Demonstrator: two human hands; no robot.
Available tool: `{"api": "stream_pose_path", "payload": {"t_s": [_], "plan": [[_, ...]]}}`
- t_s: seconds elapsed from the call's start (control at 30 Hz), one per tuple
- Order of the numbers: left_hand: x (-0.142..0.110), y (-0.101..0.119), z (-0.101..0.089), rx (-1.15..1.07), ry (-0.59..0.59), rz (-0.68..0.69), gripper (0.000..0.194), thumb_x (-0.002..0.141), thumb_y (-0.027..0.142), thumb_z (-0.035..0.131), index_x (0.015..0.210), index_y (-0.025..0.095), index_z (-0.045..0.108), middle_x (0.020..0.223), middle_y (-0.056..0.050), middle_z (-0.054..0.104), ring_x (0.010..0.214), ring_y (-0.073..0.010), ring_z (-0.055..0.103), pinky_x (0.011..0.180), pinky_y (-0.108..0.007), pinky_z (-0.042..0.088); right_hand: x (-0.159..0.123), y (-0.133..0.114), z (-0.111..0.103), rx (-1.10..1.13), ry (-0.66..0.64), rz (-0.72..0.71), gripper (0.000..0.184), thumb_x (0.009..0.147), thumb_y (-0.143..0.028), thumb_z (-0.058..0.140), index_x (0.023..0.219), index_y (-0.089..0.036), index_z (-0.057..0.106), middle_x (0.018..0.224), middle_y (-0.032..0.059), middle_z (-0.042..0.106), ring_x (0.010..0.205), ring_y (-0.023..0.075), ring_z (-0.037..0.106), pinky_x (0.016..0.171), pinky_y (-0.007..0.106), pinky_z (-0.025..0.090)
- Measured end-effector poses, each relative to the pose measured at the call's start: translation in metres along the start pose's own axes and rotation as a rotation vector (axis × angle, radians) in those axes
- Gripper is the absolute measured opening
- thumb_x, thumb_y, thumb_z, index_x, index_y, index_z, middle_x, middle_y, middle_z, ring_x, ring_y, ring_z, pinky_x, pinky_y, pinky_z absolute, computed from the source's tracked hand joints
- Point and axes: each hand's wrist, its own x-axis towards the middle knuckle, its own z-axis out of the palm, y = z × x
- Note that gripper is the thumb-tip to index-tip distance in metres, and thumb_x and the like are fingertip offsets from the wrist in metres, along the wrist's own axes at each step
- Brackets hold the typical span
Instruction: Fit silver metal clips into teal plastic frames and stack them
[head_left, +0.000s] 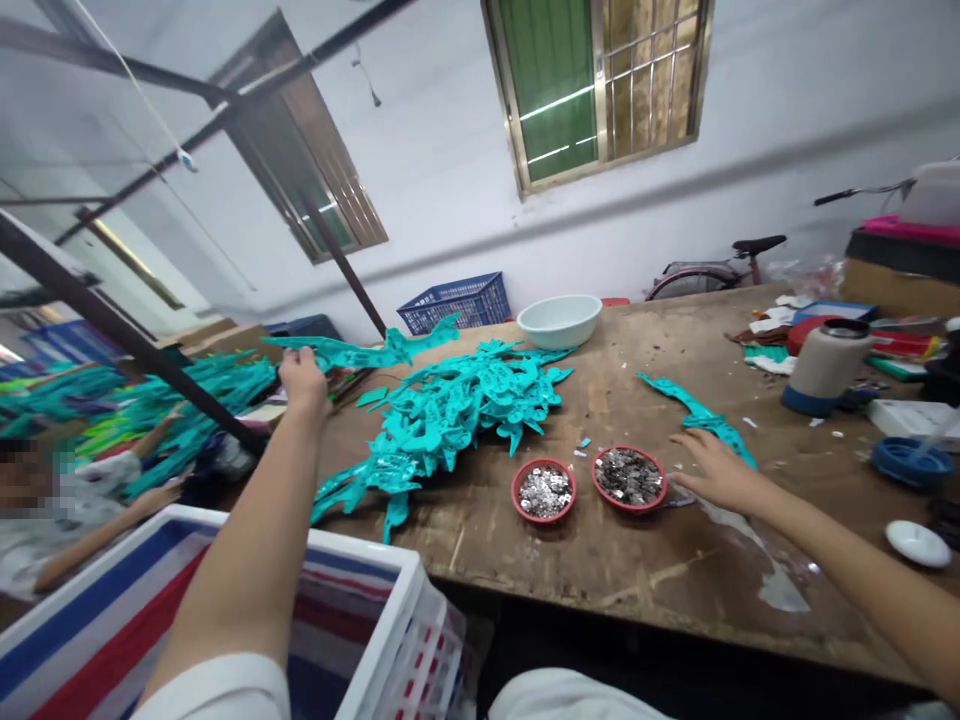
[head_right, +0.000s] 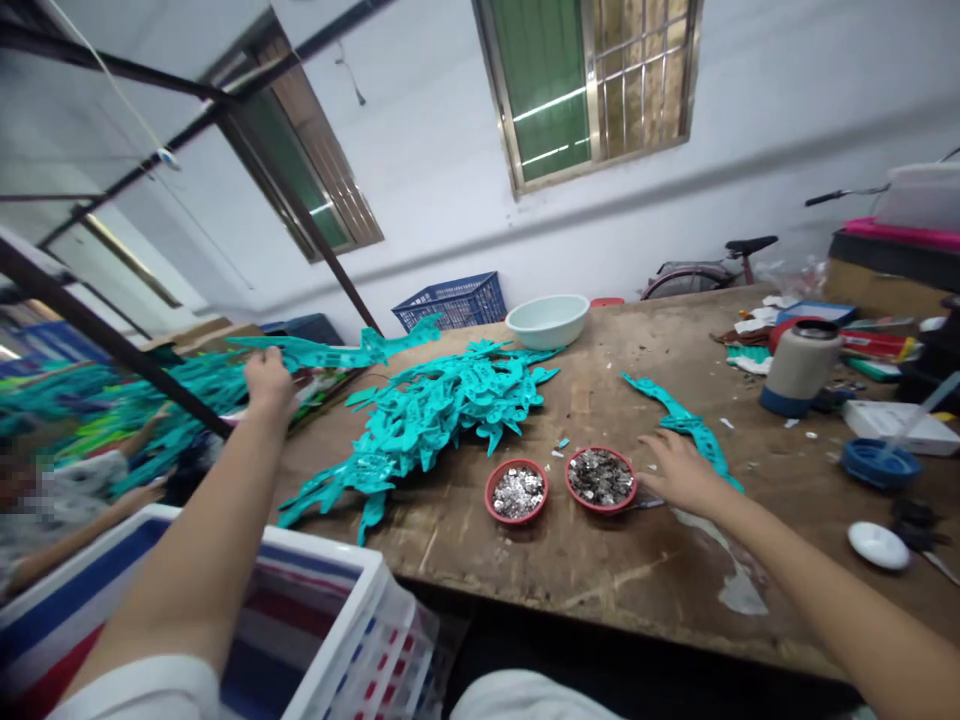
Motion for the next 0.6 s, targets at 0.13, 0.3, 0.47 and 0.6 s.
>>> {"api": "stream_pose_path", "payload": {"t_s": [0.13, 0.3, 0.47, 0.6], "plan": [[-0.021, 0.042, -0.013, -0.097, 0.117, -0.135, 0.056, 0.104, 0.081, 0.059, 0.103, 0.027, 0.046, 0.071, 0.011, 0.053, 0.063, -0.0131, 0.062, 0.077, -0.037, 0.067, -0.020, -0.049, -0.030, -0.015, 0.297, -0.144, 0.076, 0.105, -0.047, 0.072, 0.173, -0.015, 0.059, 0.184, 0.0291, 0.044, 0.176, 0.0496, 0.037, 0.144, 0.065, 0.035], [-0.072, 0.123, 0.022, -0.284, -0.086, -0.237, 0.041, 0.092, 0.056, 0.084, 0.114, 0.027, 0.065, 0.095, 0.002, 0.076, 0.068, -0.0174, 0.069, 0.059, -0.034, 0.066, -0.075, -0.130, -0.075, -0.066, 0.508, -0.353, 0.106, 0.087, -0.056, 0.099, 0.177, -0.023, 0.054, 0.194, 0.0245, 0.028, 0.183, 0.0517, 0.018, 0.147, 0.071, 0.023], [-0.117, 0.208, 0.067, -0.467, -0.287, -0.209, 0.027, 0.102, 0.053, 0.077, 0.116, 0.031, 0.071, 0.101, 0.000, 0.079, 0.074, -0.0209, 0.074, 0.056, -0.032, 0.063, -0.101, -0.173, -0.091, 0.068, 0.140, -0.369, 0.046, 0.097, -0.040, 0.086, 0.139, -0.022, 0.081, 0.140, 0.0197, 0.084, 0.133, 0.0446, 0.079, 0.110, 0.052, 0.061], [-0.175, 0.220, 0.127, -0.438, -0.355, -0.083, 0.046, 0.116, 0.065, 0.047, 0.156, 0.042, 0.051, 0.135, -0.004, 0.080, 0.111, -0.0261, 0.082, 0.085, -0.043, 0.073, -0.105, -0.187, -0.077, 0.260, -0.014, -0.211, 0.042, 0.095, -0.046, 0.089, 0.129, -0.022, 0.081, 0.121, 0.0135, 0.088, 0.118, 0.0397, 0.084, 0.094, 0.041, 0.061]]}}
